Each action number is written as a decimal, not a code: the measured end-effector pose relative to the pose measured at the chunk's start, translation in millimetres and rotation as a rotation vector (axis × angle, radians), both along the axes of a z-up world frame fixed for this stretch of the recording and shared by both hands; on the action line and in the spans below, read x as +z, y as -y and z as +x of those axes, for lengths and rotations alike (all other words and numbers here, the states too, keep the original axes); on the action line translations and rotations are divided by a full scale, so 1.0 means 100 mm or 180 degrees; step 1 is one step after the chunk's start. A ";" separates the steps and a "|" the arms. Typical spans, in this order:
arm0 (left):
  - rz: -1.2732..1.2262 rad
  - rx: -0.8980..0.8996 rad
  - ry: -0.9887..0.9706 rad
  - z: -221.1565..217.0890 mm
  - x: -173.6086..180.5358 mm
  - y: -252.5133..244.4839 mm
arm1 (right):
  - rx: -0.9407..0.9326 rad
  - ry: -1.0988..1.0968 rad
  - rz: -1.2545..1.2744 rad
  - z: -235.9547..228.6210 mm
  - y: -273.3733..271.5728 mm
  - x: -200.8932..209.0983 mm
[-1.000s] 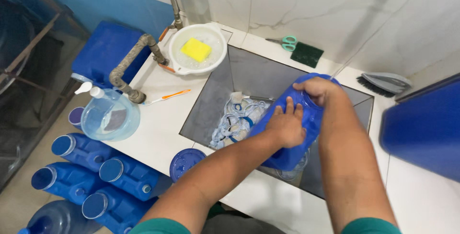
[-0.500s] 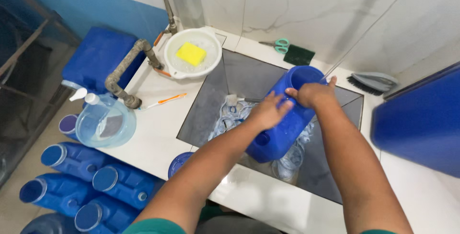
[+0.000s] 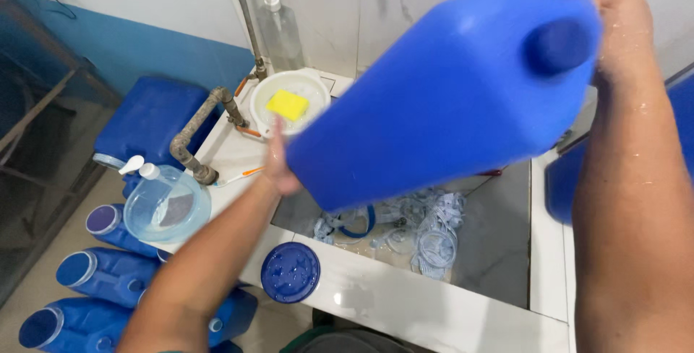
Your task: The person scrubs the exterior of a blue plastic jerrycan with a yellow sponge, rinses it under running water, and places it aside. They repeat this process with a second jerrycan, scrubbing, rinsing, and setting it down.
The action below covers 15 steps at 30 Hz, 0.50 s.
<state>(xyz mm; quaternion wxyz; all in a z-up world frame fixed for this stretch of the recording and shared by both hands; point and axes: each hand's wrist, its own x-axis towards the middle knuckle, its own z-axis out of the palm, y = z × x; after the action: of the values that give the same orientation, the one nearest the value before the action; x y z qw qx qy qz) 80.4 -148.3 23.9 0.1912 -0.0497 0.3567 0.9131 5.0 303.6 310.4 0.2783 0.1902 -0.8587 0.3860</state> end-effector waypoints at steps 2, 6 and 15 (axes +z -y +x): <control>-0.0540 0.0004 -0.1009 0.20 0.61 0.33 | 0.0248 0.0292 -0.0387 0.04 0.05 -0.10; -0.1799 0.0853 -0.1225 0.11 1.05 0.33 | 0.0579 0.1448 -0.1363 0.25 0.26 -0.75; -0.1498 -0.0101 -0.2631 0.28 0.86 -0.34 | 0.1287 0.3477 -0.4734 1.03 1.12 -2.77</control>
<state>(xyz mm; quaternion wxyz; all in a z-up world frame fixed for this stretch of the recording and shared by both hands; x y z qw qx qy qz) 108.7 -113.8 109.7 0.0307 0.2812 0.6007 0.7478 108.3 191.1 33.0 -0.1848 -0.0980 -0.3545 0.9114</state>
